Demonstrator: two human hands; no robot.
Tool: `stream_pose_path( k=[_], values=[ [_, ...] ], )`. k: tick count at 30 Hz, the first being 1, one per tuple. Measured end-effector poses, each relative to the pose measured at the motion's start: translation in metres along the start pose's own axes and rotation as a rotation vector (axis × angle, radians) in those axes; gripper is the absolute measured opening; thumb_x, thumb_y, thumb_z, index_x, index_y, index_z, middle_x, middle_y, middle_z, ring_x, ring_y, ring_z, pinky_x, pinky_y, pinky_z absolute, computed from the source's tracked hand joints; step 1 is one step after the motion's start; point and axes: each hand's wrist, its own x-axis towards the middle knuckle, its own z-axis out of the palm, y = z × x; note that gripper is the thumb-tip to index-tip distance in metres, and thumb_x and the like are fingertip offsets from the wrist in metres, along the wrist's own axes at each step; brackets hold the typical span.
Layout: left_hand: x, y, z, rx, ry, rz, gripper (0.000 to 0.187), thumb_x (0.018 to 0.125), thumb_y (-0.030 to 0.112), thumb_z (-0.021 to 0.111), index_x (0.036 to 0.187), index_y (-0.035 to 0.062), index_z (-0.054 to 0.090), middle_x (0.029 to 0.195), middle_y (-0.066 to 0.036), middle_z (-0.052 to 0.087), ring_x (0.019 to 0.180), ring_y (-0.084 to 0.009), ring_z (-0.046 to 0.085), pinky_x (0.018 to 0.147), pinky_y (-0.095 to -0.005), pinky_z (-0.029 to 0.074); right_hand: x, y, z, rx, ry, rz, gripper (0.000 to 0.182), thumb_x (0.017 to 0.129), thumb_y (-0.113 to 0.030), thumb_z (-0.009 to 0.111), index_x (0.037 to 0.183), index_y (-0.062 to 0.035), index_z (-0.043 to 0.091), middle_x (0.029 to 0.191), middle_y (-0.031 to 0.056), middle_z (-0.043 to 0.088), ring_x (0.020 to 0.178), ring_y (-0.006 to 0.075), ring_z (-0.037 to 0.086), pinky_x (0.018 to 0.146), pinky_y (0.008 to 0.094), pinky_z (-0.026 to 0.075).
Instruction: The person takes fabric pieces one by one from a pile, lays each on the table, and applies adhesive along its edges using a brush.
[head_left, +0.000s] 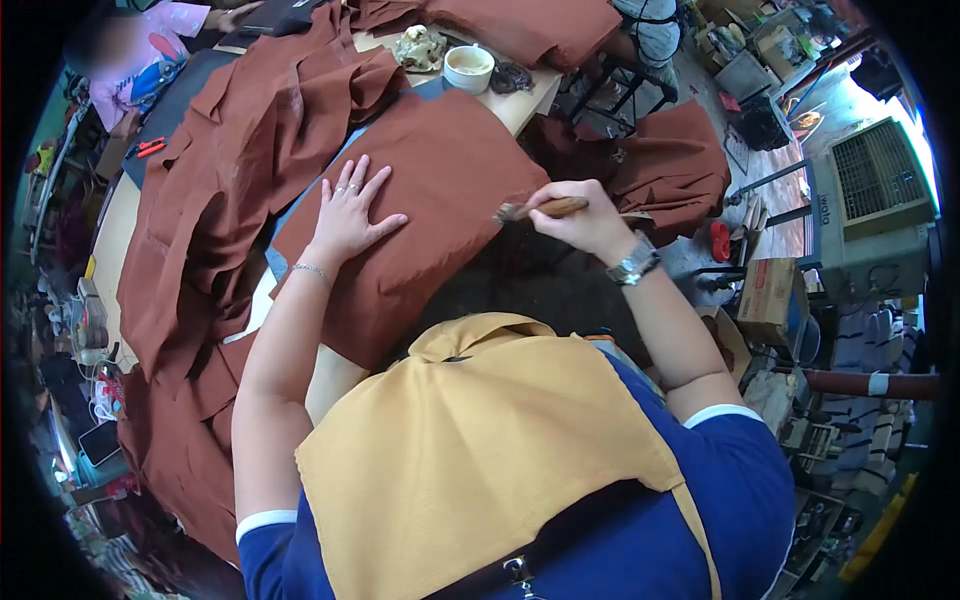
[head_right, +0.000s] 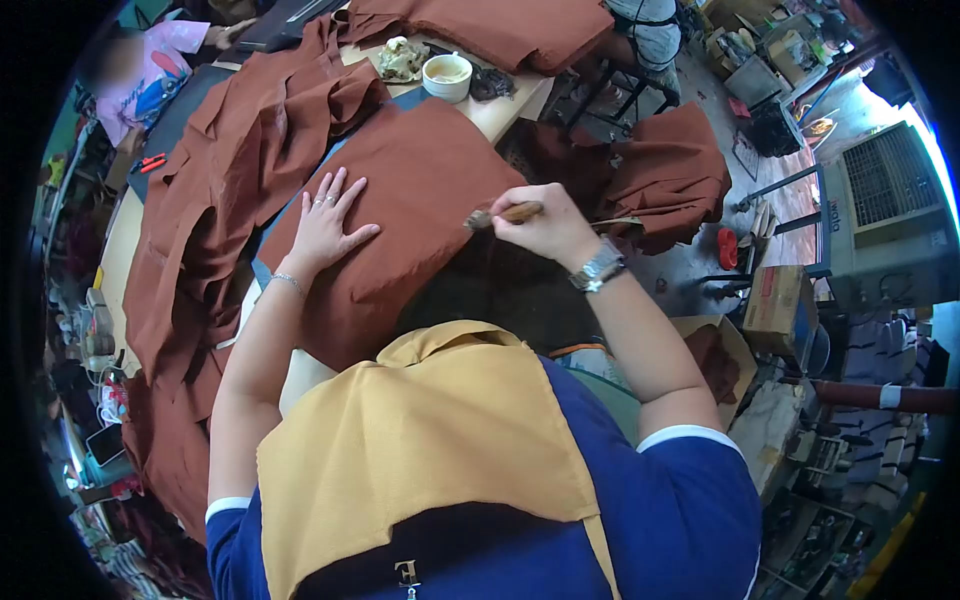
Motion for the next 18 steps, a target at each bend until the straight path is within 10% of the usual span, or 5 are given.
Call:
stream_pose_path(
  k=[10,18],
  values=[
    [0.035,-0.007,-0.001,0.044,0.011,0.036,0.089,0.084,0.074,0.056,0.155,0.0231,0.036,0.164,-0.016,0.023,0.151,-0.0359,0.02,0.117,-0.0645,0.018,0.001,0.0,0.017,0.085,0.001,-0.077,0.015,0.08,-0.013,0.074,0.089,-0.0005,0.072,0.079,0.0145,0.072,0.073,0.0214,0.072,0.07,0.0299,0.055],
    [-0.08,0.024,-0.01,-0.022,0.01,-0.257,0.093,0.082,0.071,0.062,0.155,0.0196,0.037,0.164,-0.019,0.022,0.152,-0.0403,0.016,0.115,-0.0696,0.014,-0.005,-0.001,-0.015,-0.198,0.081,-0.045,0.013,0.078,-0.012,0.072,0.086,-0.0018,0.073,0.079,0.0164,0.072,0.072,0.0239,0.073,0.068,0.0321,0.056]
  ],
)
